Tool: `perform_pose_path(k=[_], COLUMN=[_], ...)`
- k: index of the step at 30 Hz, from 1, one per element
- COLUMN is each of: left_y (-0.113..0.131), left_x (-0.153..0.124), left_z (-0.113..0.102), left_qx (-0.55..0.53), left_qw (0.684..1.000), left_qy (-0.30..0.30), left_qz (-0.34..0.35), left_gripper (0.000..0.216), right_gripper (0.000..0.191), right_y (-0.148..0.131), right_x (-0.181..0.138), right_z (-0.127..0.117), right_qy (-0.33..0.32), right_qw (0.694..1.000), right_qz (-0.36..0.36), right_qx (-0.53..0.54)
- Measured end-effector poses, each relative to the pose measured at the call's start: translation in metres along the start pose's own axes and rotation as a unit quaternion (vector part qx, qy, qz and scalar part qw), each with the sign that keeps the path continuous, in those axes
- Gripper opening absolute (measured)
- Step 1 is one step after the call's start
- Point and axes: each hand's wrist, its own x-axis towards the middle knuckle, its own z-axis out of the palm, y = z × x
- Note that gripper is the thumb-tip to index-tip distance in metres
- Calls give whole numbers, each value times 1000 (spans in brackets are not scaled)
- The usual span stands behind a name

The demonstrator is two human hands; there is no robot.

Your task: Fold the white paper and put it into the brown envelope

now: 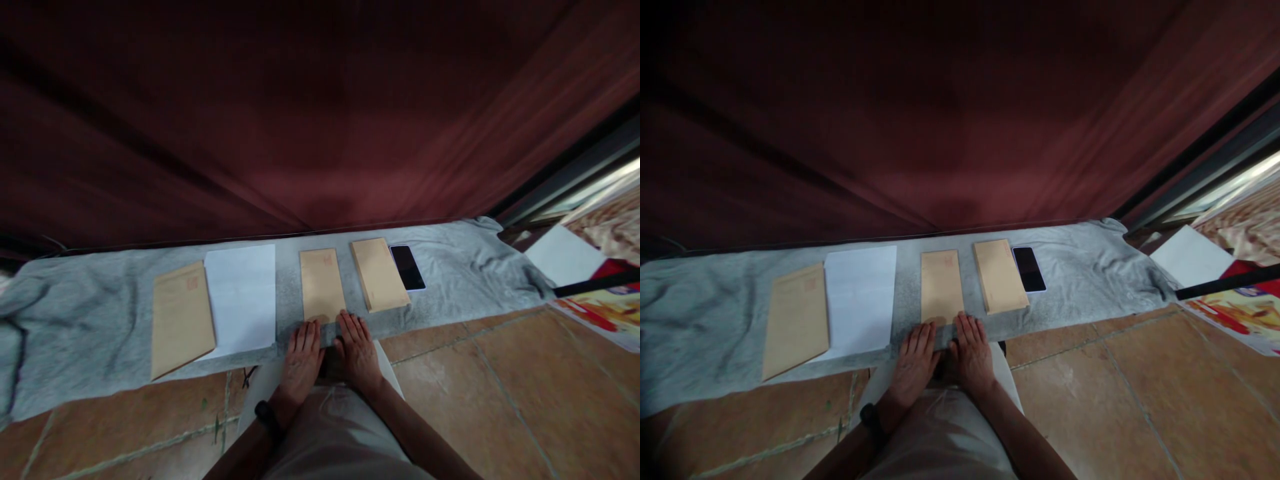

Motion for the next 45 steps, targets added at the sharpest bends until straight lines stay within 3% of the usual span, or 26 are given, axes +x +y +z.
perform_pose_path(k=[10,25,34,45], left_y=[8,-2,3,3], left_x=[7,-1,6,7], left_z=[9,13,-2,-2], left_qx=[12,0,18,6], left_qw=[999,1000,999,999], left_qy=[-25,-5,-32,-30], left_qz=[37,19,32,22], left_gripper=[61,58,61,59], right_gripper=[54,53,56,52], right_y=[-11,3,-7,-8], right_x=[11,1,3,8], right_z=[3,1,-3,1], right_qy=[-22,2,1,-14], right_qw=[999,1000,1000,1000], right_qz=[-34,1,-4,-6], right_qx=[24,1,12,24])
